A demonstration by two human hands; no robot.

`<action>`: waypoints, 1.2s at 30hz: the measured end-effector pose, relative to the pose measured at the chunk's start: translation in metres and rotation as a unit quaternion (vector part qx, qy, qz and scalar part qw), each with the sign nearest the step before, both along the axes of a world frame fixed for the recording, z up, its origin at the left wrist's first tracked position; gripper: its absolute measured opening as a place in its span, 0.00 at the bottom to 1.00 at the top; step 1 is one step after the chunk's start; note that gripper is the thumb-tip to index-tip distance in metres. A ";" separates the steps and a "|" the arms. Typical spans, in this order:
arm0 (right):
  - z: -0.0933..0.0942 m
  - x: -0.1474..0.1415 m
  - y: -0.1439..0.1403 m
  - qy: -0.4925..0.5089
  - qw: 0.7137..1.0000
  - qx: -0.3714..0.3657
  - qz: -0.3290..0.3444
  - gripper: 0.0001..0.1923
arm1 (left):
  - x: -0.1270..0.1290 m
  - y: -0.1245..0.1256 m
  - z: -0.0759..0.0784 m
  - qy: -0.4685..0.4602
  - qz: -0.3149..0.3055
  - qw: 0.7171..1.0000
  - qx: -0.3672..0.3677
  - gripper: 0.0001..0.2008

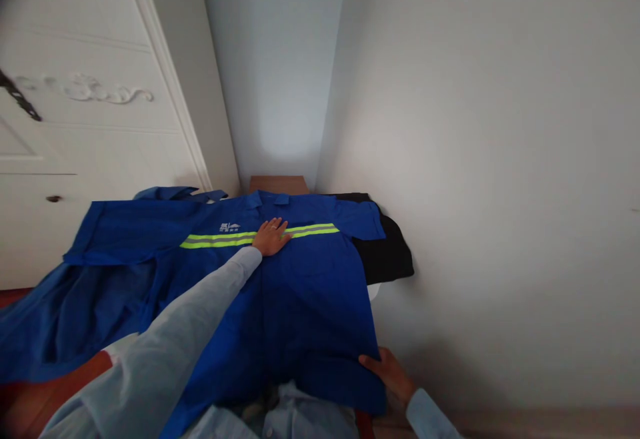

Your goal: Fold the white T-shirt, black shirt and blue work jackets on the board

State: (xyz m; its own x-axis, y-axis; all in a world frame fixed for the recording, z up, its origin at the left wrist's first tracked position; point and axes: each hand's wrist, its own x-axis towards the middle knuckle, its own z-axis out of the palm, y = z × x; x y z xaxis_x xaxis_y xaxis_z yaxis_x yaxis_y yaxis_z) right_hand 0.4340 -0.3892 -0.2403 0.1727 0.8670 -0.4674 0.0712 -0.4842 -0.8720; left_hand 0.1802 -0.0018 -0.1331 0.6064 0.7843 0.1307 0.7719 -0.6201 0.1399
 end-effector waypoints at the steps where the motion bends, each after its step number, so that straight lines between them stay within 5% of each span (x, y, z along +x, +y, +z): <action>1: 0.000 0.002 -0.004 0.003 1.000 -0.005 0.009 0.28 | 0.000 0.000 0.000 0.001 0.000 1.000 -0.002 0.34; 11: -0.012 0.005 -0.034 0.075 0.997 -0.015 0.006 0.27 | -0.001 -0.001 -0.001 -0.011 0.000 1.000 -0.011 0.34; 15: -0.025 0.003 -0.039 -0.016 0.996 -0.088 -0.014 0.26 | 0.002 0.001 -0.005 -0.108 0.000 0.994 -0.033 0.30; 17: -0.025 0.003 -0.036 -0.107 0.980 -0.165 0.035 0.20 | 0.002 0.007 -0.003 -0.171 0.015 0.984 -0.038 0.24; 20: -0.005 0.001 -0.021 -0.212 0.923 -0.251 0.199 0.17 | -0.010 0.018 0.006 -0.222 0.055 0.973 -0.023 0.24; 23: 0.041 -0.012 0.012 -0.207 0.918 -0.171 0.291 0.15 | -0.043 0.023 0.019 -0.248 0.075 0.966 -0.003 0.23; 26: 0.095 -0.048 0.064 -0.110 0.952 0.038 0.282 0.14 | -0.087 0.013 0.026 -0.247 0.063 0.967 0.004 0.19; 29: 0.133 -0.104 0.127 0.063 0.955 0.162 0.241 0.17 | -0.124 -0.008 0.020 -0.194 0.035 0.980 0.011 0.23; 32: 0.146 -0.166 0.191 0.276 0.919 0.239 0.147 0.17 | -0.148 -0.027 0.006 -0.105 0.024 0.994 0.022 0.27; 36: 0.132 -0.208 0.258 0.437 0.877 0.199 -0.018 0.09 | -0.162 -0.039 -0.009 -0.051 0.052 0.997 0.030 0.28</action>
State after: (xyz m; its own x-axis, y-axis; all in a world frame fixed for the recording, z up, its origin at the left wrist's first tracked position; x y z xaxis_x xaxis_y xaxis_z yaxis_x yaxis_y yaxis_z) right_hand 0.2259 -0.1308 -0.1079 -0.0710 0.9928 -0.0965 -0.7178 -0.1180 -0.6862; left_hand 0.0181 -0.0404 -0.1424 0.5043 0.8309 0.2350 0.8158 -0.5477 0.1860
